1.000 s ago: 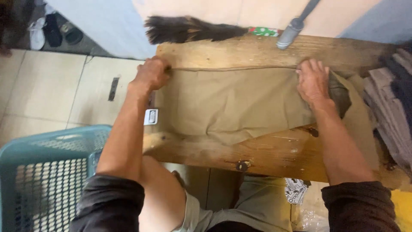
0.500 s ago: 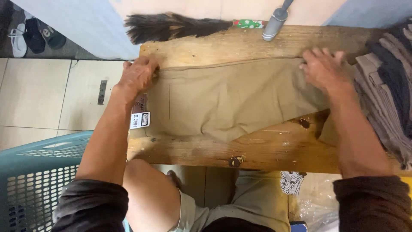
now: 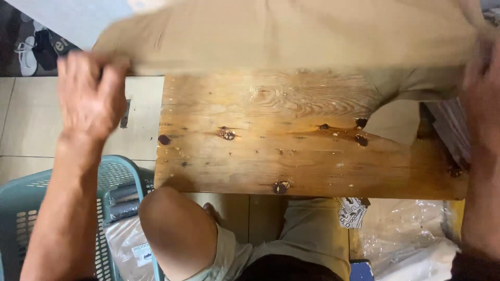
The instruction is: The person uses a lint roller to clean a pair of khaki pants laid out on a wooden table. They roll the tool over the fabric to remove lint and then fold the pants.
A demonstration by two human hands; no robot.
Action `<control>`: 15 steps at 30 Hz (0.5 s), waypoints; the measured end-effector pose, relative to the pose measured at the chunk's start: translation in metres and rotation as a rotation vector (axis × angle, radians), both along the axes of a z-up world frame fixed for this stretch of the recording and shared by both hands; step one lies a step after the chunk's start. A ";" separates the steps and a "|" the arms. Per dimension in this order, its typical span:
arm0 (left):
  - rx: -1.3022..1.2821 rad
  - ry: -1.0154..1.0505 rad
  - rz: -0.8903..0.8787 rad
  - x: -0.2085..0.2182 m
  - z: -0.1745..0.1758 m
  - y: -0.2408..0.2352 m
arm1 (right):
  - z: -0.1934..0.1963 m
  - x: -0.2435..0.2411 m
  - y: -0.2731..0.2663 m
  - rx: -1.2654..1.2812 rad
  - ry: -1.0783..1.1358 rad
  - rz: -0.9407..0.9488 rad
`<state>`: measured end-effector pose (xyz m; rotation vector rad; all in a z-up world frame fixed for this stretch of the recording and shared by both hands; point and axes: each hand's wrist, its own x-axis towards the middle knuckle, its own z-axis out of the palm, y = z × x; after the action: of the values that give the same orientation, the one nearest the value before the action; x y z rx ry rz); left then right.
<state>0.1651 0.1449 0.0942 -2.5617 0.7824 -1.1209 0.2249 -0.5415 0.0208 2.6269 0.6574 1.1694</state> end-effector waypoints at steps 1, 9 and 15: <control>-0.167 0.290 0.094 -0.009 -0.003 -0.002 | -0.017 -0.013 -0.012 0.157 0.160 0.010; 0.208 0.587 0.064 -0.085 -0.154 0.022 | -0.123 -0.106 0.037 0.038 0.275 -0.020; 0.200 0.897 0.291 -0.080 -0.144 0.006 | -0.120 -0.134 0.077 0.447 0.250 -0.174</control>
<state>0.0849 0.1506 -0.0500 -2.8147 0.5900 0.2338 0.0909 -0.4641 -0.0989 3.1610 0.2089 1.0444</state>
